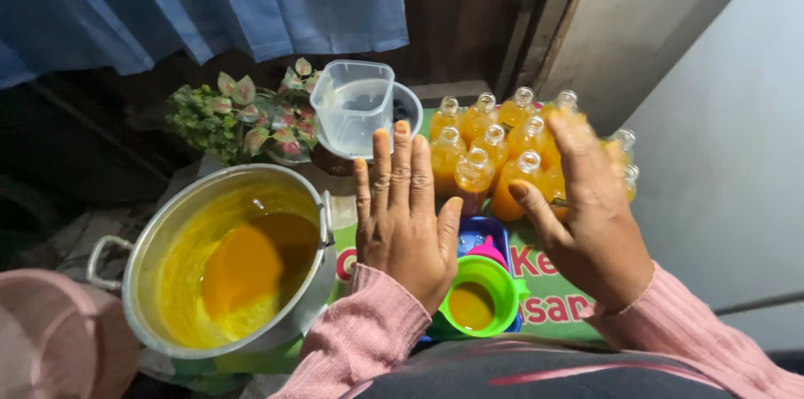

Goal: The person pours an orange-colored liquid from a large metal pot into multiple small plastic bottles using a green plastic funnel. The person repeatedly scoops liquid from the pot and fills the bottles one by one, placing filled bottles on a blue tray.

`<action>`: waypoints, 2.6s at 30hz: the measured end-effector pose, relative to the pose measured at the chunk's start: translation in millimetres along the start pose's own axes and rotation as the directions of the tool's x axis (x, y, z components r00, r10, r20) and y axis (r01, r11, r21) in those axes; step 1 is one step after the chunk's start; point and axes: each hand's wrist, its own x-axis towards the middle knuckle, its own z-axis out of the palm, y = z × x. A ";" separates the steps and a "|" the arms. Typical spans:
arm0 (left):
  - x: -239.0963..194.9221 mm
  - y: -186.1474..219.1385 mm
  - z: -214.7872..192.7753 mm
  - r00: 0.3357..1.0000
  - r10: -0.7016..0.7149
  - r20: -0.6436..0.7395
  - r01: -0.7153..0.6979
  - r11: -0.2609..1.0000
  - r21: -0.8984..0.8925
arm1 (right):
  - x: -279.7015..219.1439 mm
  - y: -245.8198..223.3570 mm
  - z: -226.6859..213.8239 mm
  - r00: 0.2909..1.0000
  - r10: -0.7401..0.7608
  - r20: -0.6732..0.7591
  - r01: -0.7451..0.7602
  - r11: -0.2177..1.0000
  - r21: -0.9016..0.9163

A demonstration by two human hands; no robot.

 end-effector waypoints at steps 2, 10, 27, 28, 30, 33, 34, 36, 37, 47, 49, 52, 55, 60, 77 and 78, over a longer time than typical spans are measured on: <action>0.9 -4.8 0.6 0.999 -0.040 0.007 0.040 0.999 0.023 | -4.9 22.2 12.4 0.955 0.191 0.226 -0.204 0.979 0.032; 7.1 -24.7 24.6 0.997 -0.042 0.066 0.042 0.999 0.003 | -74.1 100.8 104.6 0.355 0.555 0.752 -0.349 0.825 -0.444; 29.9 -53.5 42.3 0.986 0.019 0.166 -0.014 0.999 -0.032 | -118.6 117.9 118.7 0.054 0.646 0.761 -0.521 0.669 -0.531; 30.5 -54.1 42.5 0.987 0.020 0.162 -0.016 0.999 -0.030 | -110.4 118.4 110.2 0.034 0.648 0.761 -0.547 0.649 -0.528; 31.0 -54.2 42.8 0.988 0.018 0.156 -0.014 0.999 -0.030 | -90.7 119.6 99.1 0.051 0.631 0.774 -0.560 0.659 -0.501; 31.6 -53.5 43.8 0.988 0.012 0.153 -0.007 0.999 -0.036 | -62.9 125.4 69.1 0.137 0.598 0.789 -0.566 0.701 -0.434; 31.7 -53.1 43.9 0.988 0.012 0.151 -0.006 0.999 -0.040 | -53.4 127.3 57.8 0.153 0.604 0.782 -0.599 0.687 -0.413; 31.3 -52.0 43.8 0.989 0.014 0.146 -0.008 0.999 -0.041 | -33.4 130.3 37.2 0.148 0.658 0.739 -0.639 0.634 -0.436; 30.9 -51.5 43.7 0.990 0.016 0.143 -0.010 0.999 -0.039 | -23.3 132.3 25.5 0.128 0.704 0.699 -0.646 0.594 -0.479; 35.5 -39.3 47.4 0.991 0.015 0.129 -0.008 0.999 -0.054 | 54.3 159.7 -44.1 0.289 0.791 0.540 -0.802 0.508 -0.315; 34.9 -35.7 46.7 0.991 0.007 0.134 0.004 0.997 -0.076 | 69.4 165.2 -46.6 0.316 0.792 0.523 -0.816 0.508 -0.276; 36.0 -31.9 45.6 0.992 0.000 0.123 0.010 0.997 -0.081 | 91.6 170.7 -47.2 0.380 0.761 0.526 -0.797 0.558 -0.231; 35.6 -30.0 43.7 0.995 -0.003 0.095 0.010 0.998 -0.065 | 109.4 171.0 -43.0 0.464 0.704 0.538 -0.731 0.647 -0.217; 38.7 -32.2 41.1 0.998 -0.007 0.070 0.012 0.997 -0.070 | 144.7 171.9 -12.7 0.528 0.625 0.575 -0.677 0.719 -0.159; 95.9 -101.6 112.3 0.955 -0.085 0.286 0.069 0.995 0.068 | 203.2 206.2 90.5 0.692 0.482 0.538 -0.355 0.876 -0.328; 97.3 -103.5 115.7 0.950 -0.088 0.299 0.069 0.995 0.072 | 204.6 205.8 93.5 0.696 0.474 0.540 -0.326 0.878 -0.349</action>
